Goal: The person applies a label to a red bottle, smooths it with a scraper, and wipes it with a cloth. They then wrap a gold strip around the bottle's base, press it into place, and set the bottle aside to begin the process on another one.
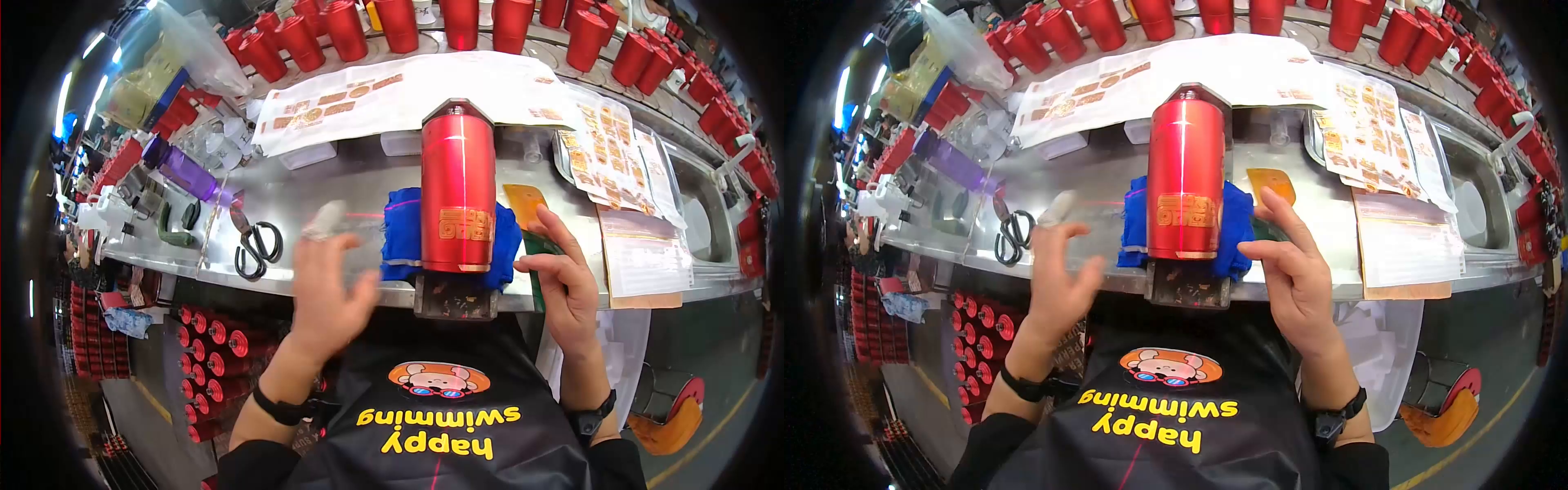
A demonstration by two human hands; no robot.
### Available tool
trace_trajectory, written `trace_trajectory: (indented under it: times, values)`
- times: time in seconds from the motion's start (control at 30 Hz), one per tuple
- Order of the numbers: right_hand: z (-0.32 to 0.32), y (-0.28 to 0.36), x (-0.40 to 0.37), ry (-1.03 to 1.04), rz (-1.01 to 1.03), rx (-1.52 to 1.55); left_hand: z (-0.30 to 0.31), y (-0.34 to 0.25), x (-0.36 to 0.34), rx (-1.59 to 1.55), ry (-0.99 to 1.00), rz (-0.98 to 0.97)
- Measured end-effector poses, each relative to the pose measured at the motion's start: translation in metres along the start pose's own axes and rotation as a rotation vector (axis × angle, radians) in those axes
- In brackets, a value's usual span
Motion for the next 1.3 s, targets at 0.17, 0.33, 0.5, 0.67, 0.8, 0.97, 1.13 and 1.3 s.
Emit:
trace_trajectory:
  times: [0.17, 0.33, 0.5, 0.67, 0.8, 0.97, 1.13, 1.3]
  values:
    - [-0.006, 0.011, -0.001, 0.051, -0.042, -0.079, -0.036, -0.063, 0.021, 0.051, -0.062, -0.34]
    - [0.001, 0.025, -0.008, -0.122, -0.386, 0.368, -0.027, -0.067, 0.036, -0.32, 0.004, -0.25]
    - [-0.042, 0.027, 0.01, -0.005, -0.7, 0.64, -0.014, -0.077, 0.054, -0.951, 0.172, 0.044]
    - [-0.069, 0.014, 0.023, 0.062, -0.658, 0.837, -0.015, -0.073, 0.049, -1.018, 0.223, 0.089]
    - [-0.018, 0.024, 0.002, 0.006, -0.538, 0.664, -0.026, -0.056, 0.043, -0.988, 0.193, -0.001]
    - [0.09, 0.038, -0.058, -0.374, -0.654, 0.515, -0.058, -0.032, 0.025, -0.421, -0.033, -0.28]
    - [0.153, 0.059, -0.107, -0.553, -0.497, 0.353, -0.065, -0.036, 0.022, -0.247, -0.131, -0.396]
    - [0.193, 0.07, -0.138, -0.481, -0.609, -0.126, -0.064, -0.036, 0.021, -0.212, -0.126, -0.404]
Point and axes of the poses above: each hand's wrist, its own x-axis towards the middle knuckle, its own z-axis out of the back of the hand, y = z × x, the point moved 4 cm from there along x, towards the middle knuckle, and after that the axes turned 14 degrees about z, right-handed, at the moved point
